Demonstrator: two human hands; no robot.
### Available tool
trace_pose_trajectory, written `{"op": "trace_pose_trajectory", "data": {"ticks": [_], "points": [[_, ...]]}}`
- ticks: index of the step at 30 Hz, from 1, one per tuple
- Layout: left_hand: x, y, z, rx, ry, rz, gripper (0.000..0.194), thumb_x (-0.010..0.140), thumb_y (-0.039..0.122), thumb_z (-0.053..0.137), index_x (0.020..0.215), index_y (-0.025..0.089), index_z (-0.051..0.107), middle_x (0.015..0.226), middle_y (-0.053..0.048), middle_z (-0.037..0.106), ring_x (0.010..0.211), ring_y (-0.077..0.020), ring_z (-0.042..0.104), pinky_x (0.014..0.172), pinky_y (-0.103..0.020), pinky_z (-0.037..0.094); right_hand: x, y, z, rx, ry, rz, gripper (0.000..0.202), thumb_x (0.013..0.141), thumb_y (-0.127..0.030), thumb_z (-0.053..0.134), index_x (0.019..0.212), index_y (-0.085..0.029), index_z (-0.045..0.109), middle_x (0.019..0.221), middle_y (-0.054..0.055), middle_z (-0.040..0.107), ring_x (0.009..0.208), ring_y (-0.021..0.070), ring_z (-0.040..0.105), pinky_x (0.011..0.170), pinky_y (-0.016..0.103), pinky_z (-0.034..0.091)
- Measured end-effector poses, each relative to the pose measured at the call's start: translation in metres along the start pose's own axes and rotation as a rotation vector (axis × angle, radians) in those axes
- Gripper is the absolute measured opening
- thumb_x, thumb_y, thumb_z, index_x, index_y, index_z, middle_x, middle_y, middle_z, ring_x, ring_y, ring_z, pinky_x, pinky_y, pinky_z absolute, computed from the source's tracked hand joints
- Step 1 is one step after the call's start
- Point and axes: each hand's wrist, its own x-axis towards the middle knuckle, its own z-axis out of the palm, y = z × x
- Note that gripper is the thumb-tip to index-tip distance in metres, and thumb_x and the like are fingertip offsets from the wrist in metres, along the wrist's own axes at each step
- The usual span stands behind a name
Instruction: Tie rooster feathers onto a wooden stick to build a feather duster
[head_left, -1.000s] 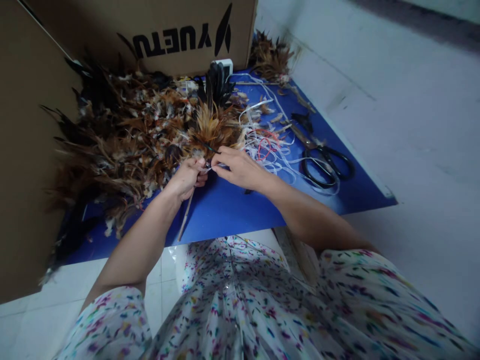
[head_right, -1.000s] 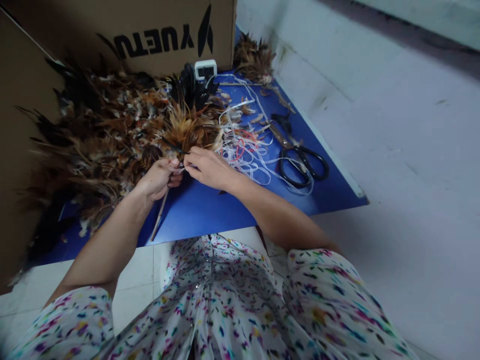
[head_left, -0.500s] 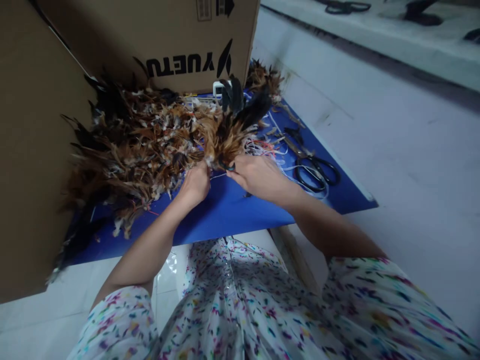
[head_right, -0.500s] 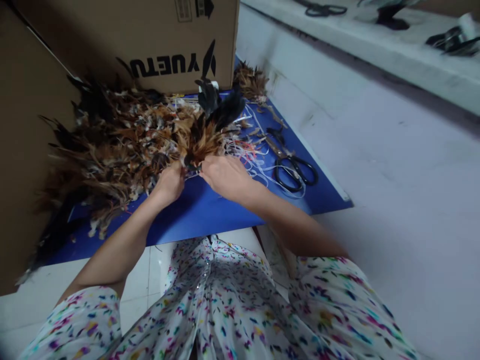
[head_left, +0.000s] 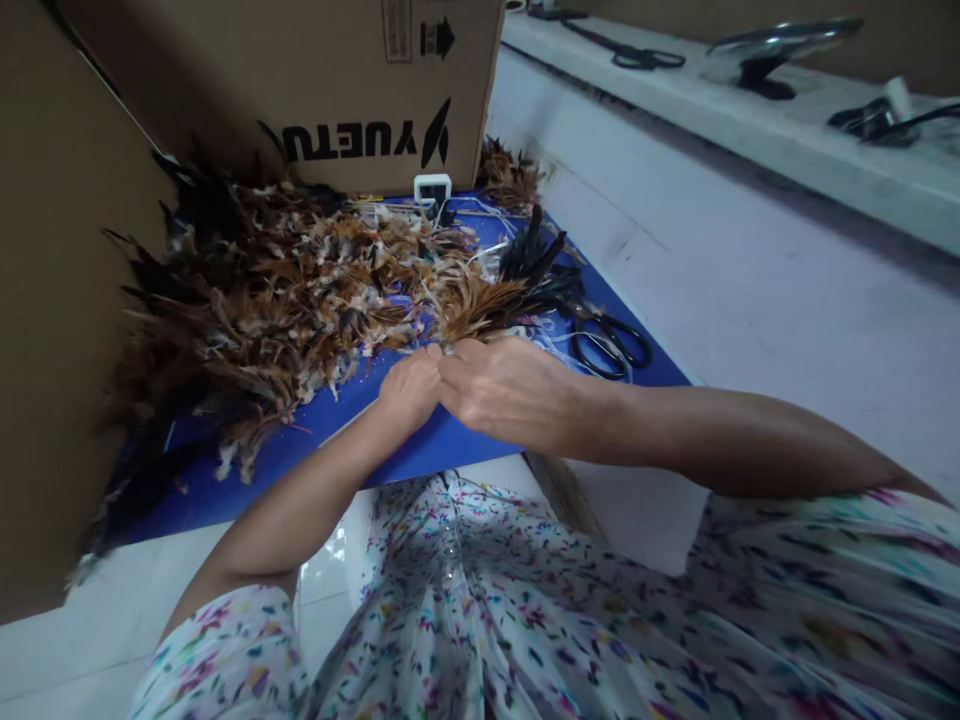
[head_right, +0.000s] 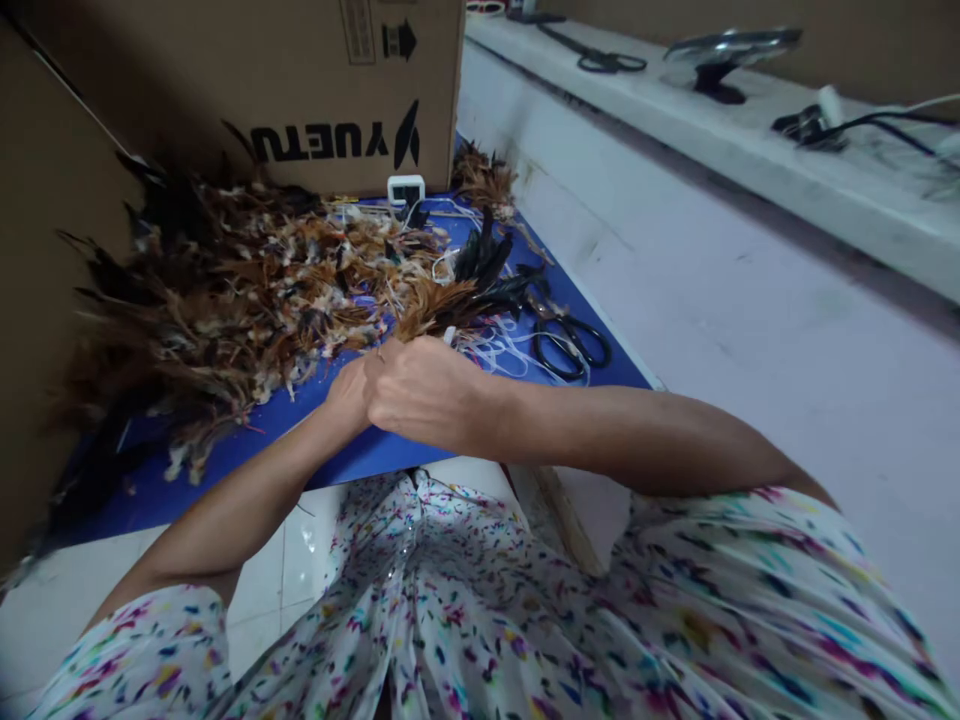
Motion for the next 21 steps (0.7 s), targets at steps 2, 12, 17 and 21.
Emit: {"op": "trace_pose_trajectory", "data": {"ticks": [2,12,17,21], "points": [[0.001,0.0,-0.001,0.173,0.002,0.058,0.03,0.097,0.01,0.032,0.11,0.013,0.059,0.109,-0.014,0.069,0.104,-0.0238,0.068,0.091,-0.034,0.052,0.001,0.013,-0.003,-0.014,-0.037,0.026,0.026,0.097,-0.011,0.046,0.096,-0.013,0.072,0.092,0.011,0.07,0.081,0.0195,0.06,0.057,0.032,0.03],[-0.004,-0.004,-0.006,0.483,0.152,0.303,0.036,0.096,0.007,0.023,0.106,0.01,0.058,0.094,-0.018,0.066,0.086,-0.0282,0.068,0.068,-0.036,0.051,0.013,0.111,0.029,0.292,0.125,0.065,0.016,0.094,-0.027,0.062,0.087,-0.018,0.073,0.083,0.0,0.069,0.081,0.013,0.06,0.071,0.027,0.036],[-0.003,-0.007,-0.006,0.451,0.146,0.539,0.029,0.094,0.008,0.031,0.098,0.011,0.06,0.087,-0.015,0.065,0.082,-0.0269,0.065,0.066,-0.035,0.049,0.028,0.125,0.044,0.66,0.06,-0.031,0.008,0.085,-0.025,0.073,0.08,-0.018,0.075,0.075,-0.003,0.069,0.072,0.0094,0.058,0.071,0.026,0.039],[-0.002,-0.015,-0.014,0.397,0.188,0.647,0.027,0.094,0.009,0.031,0.094,0.014,0.058,0.078,-0.01,0.062,0.075,-0.0235,0.061,0.062,-0.032,0.044,0.029,0.132,0.069,0.999,-0.013,-0.014,0.006,0.08,-0.024,0.077,0.078,-0.018,0.076,0.07,-0.003,0.069,0.068,0.0088,0.058,0.069,0.025,0.042]]}}
